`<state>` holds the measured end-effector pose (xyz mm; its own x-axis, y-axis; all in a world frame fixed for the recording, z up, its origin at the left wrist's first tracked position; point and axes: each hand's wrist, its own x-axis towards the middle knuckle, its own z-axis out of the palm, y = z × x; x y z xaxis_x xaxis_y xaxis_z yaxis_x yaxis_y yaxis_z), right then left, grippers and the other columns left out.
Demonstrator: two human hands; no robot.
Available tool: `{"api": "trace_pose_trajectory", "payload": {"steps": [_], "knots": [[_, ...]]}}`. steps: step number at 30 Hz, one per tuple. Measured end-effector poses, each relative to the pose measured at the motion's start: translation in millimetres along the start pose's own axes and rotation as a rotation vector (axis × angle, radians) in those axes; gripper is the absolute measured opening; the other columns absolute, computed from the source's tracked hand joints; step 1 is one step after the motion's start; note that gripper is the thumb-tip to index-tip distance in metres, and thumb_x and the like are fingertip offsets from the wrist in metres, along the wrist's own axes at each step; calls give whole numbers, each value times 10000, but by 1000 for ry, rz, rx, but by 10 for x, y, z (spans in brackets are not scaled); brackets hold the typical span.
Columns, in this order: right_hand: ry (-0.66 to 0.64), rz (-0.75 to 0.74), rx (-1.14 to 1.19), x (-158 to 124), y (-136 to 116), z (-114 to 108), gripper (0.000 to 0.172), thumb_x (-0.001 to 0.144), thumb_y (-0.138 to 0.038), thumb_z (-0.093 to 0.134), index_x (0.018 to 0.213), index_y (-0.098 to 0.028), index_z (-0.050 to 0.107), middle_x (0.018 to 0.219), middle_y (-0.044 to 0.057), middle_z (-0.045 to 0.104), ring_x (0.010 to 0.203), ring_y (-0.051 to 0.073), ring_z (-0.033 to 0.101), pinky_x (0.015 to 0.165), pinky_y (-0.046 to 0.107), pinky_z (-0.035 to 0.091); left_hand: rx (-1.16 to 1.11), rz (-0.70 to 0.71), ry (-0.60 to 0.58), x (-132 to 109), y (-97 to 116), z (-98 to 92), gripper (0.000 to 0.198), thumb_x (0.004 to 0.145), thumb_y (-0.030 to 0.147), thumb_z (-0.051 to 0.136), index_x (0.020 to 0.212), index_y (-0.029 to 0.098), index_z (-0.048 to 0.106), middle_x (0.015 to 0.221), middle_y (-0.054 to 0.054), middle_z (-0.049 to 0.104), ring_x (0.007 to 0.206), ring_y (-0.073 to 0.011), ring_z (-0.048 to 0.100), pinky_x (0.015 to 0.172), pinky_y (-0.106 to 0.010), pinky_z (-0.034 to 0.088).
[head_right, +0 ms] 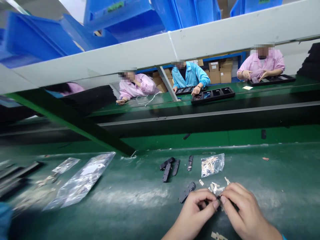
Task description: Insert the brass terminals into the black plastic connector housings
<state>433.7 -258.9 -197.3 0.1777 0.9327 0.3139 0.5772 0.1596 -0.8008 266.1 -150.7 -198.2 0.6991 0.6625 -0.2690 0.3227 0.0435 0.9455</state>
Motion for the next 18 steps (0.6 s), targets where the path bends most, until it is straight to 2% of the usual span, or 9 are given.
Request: {"api": "trace_pose_trajectory", "payload": {"steps": [2,4,6,8,12,15,18], "knots": [[54,25,9,-22,22,22,168,1003,-261,574,1014,-238,740,919,73,708,810,214,687,719,313,585,-86,-19,7,7,-24,8,286,828,420,764,772,140,779,738,-59,674,629,-132,521,592,-247,383],[124,93,35,-34,53,55,173,959,-323,661,1083,-245,754,947,67,713,727,195,667,655,294,576,-189,-39,0,16,-41,27,366,802,501,791,777,136,766,710,-55,656,613,-135,528,575,-247,401],[162,195,102,-29,89,91,193,916,-389,717,1025,-239,769,889,49,704,616,168,606,548,273,522,-249,-46,-23,28,-44,53,435,780,568,804,776,136,757,680,-46,636,594,-136,529,545,-243,406],[163,302,200,-8,119,113,229,896,-442,726,875,-215,756,777,31,671,579,159,558,506,263,469,-263,-46,-31,41,-31,82,468,773,603,804,780,137,757,662,-39,623,579,-132,527,517,-234,402],[118,467,418,45,119,76,362,853,-520,741,737,-181,694,655,10,627,612,163,552,564,266,457,-215,-24,-7,48,23,125,465,795,598,785,772,134,767,642,-32,616,548,-121,514,485,-222,408],[98,515,535,78,110,25,404,795,-559,793,763,-165,707,677,11,650,644,160,569,616,276,468,-203,-22,-11,66,44,131,433,803,571,784,828,139,775,688,-36,645,584,-132,554,495,-218,444],[103,541,571,90,126,15,424,779,-565,822,845,-156,728,681,-5,631,635,142,543,601,265,442,-222,-34,-35,92,38,121,407,817,542,780,885,141,783,733,-38,656,610,-134,568,502,-213,464]]}}
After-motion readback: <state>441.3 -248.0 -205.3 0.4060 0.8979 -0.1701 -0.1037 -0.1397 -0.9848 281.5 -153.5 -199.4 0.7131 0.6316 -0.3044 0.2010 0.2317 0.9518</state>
